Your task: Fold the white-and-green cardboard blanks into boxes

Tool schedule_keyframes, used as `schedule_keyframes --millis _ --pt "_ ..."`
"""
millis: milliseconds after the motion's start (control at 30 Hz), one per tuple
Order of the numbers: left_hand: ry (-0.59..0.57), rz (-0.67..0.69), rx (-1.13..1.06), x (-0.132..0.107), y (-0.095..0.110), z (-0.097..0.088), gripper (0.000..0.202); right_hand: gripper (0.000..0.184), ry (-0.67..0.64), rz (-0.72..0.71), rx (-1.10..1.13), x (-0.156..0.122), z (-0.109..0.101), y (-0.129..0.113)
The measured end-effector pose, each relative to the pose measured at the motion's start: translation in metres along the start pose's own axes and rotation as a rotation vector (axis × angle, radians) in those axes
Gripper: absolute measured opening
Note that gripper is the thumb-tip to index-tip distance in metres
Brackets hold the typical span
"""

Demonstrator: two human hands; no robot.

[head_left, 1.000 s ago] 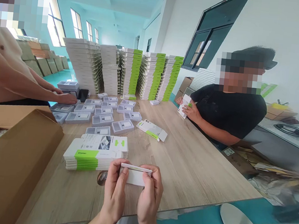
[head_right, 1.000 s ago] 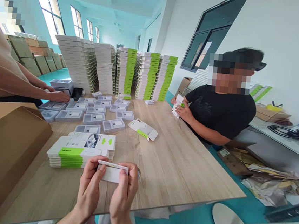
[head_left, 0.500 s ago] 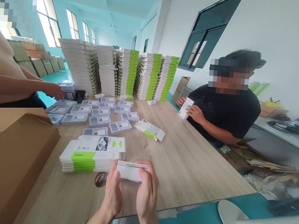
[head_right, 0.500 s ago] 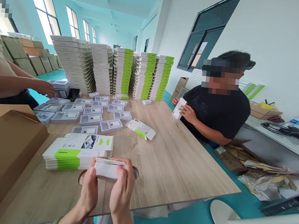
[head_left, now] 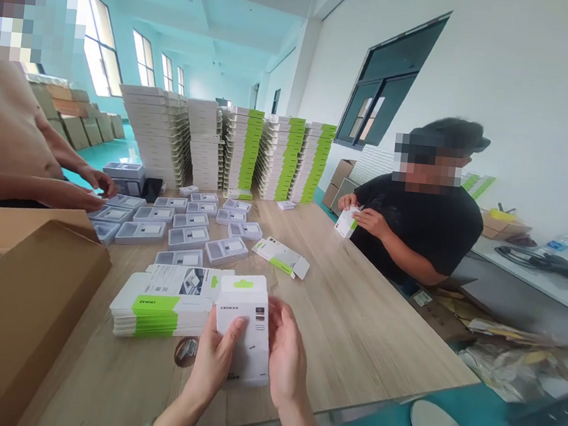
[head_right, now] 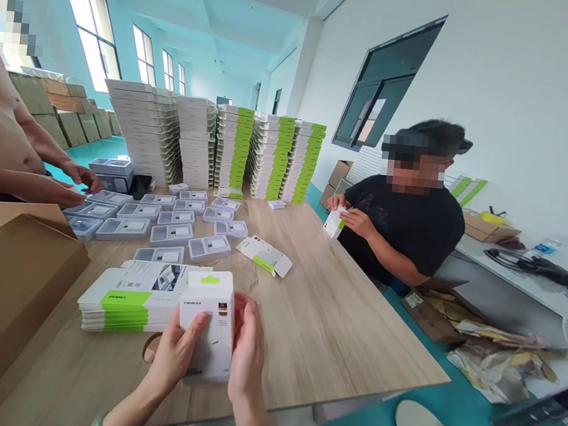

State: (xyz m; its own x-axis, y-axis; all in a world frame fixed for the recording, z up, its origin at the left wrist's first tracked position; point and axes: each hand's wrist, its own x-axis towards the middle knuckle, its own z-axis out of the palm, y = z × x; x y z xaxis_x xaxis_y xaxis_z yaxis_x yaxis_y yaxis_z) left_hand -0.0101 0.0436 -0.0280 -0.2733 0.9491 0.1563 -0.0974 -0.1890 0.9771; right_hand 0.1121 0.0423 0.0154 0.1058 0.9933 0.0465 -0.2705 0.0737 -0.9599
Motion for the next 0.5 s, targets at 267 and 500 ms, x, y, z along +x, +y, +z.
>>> schedule_keyframes --millis 267,500 --pt "0.118 -0.073 -0.009 -0.012 0.008 0.006 0.048 0.059 0.145 0.006 -0.26 -0.048 -0.031 0.075" --pt "0.254 0.232 0.296 -0.008 0.003 0.002 0.055 0.069 0.162 0.049 -0.307 -0.043 -0.05 0.071"
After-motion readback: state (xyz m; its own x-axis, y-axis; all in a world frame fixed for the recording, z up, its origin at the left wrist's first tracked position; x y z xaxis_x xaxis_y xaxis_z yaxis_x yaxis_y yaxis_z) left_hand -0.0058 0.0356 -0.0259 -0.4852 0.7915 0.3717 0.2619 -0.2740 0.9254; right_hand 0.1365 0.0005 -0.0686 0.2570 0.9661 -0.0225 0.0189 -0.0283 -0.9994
